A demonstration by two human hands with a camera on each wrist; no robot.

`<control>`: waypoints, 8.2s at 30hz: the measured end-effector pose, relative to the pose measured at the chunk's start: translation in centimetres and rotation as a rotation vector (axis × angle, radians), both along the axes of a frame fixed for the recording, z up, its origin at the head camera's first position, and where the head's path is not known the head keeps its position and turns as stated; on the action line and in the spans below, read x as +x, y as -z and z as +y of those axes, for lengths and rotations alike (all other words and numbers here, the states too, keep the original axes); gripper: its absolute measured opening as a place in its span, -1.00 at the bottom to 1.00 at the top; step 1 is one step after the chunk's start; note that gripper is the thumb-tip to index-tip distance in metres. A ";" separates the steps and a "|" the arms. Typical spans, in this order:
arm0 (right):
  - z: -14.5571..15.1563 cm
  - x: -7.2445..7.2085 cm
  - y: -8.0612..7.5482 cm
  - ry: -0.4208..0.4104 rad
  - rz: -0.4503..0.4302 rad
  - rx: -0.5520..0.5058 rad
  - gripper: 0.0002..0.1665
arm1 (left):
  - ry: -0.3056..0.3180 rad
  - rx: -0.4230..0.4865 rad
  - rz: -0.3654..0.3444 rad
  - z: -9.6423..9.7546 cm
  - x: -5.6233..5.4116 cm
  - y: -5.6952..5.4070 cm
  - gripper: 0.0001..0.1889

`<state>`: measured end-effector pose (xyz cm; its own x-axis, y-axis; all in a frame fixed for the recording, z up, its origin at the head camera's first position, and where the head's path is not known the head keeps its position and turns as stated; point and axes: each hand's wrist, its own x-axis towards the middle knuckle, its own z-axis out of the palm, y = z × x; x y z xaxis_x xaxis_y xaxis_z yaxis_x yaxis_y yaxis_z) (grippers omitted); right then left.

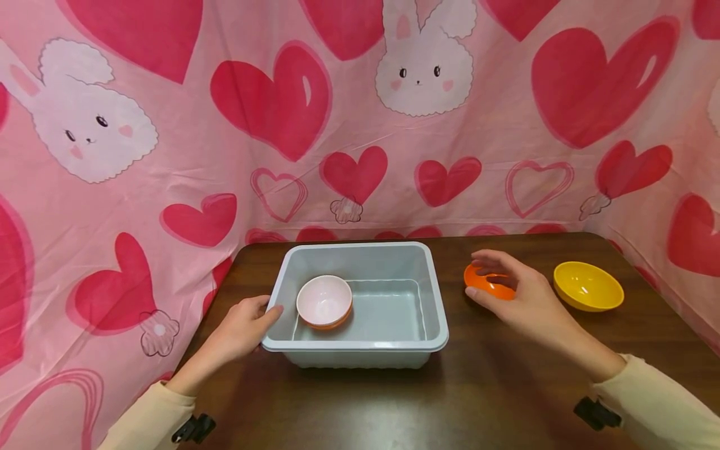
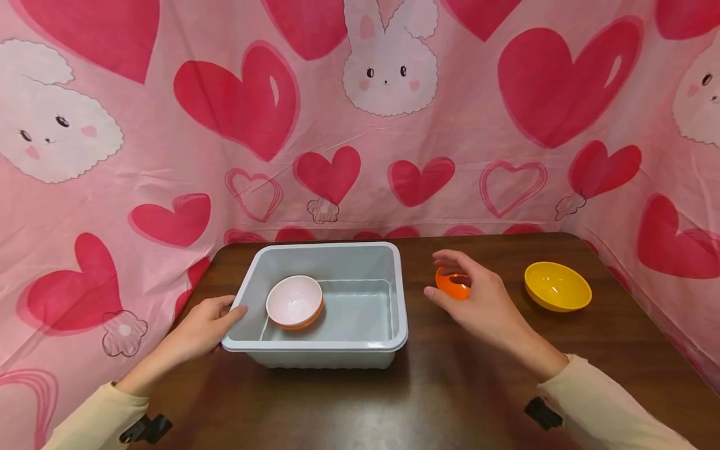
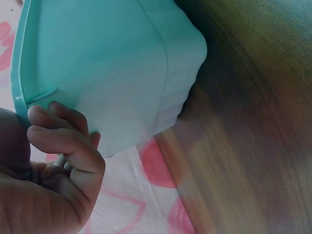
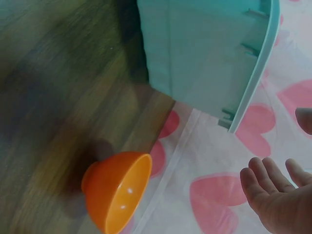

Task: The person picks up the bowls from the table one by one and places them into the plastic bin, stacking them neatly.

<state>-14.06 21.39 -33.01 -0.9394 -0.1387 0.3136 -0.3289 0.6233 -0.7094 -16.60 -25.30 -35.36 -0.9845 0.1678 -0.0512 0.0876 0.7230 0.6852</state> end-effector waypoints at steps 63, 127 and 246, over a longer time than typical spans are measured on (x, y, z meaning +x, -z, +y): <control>6.9 -5.1 8.0 0.123 -0.333 0.117 0.44 | 0.002 0.010 0.027 0.2 0.3 0.0 -0.69; 8.1 -6.1 10.8 0.053 -0.287 -0.058 0.55 | -0.006 0.016 0.007 0.1 0.2 0.0 -0.67; 6.6 -4.2 7.5 0.102 -0.180 -0.112 0.37 | -0.004 0.008 0.045 0.9 0.5 0.0 -0.74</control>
<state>-18.24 28.00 -40.47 -0.9889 -0.0139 0.1477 -0.1300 0.5609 -0.8176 -16.11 -24.45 -35.31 -0.9864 0.1644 -0.0057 0.1156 0.7177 0.6867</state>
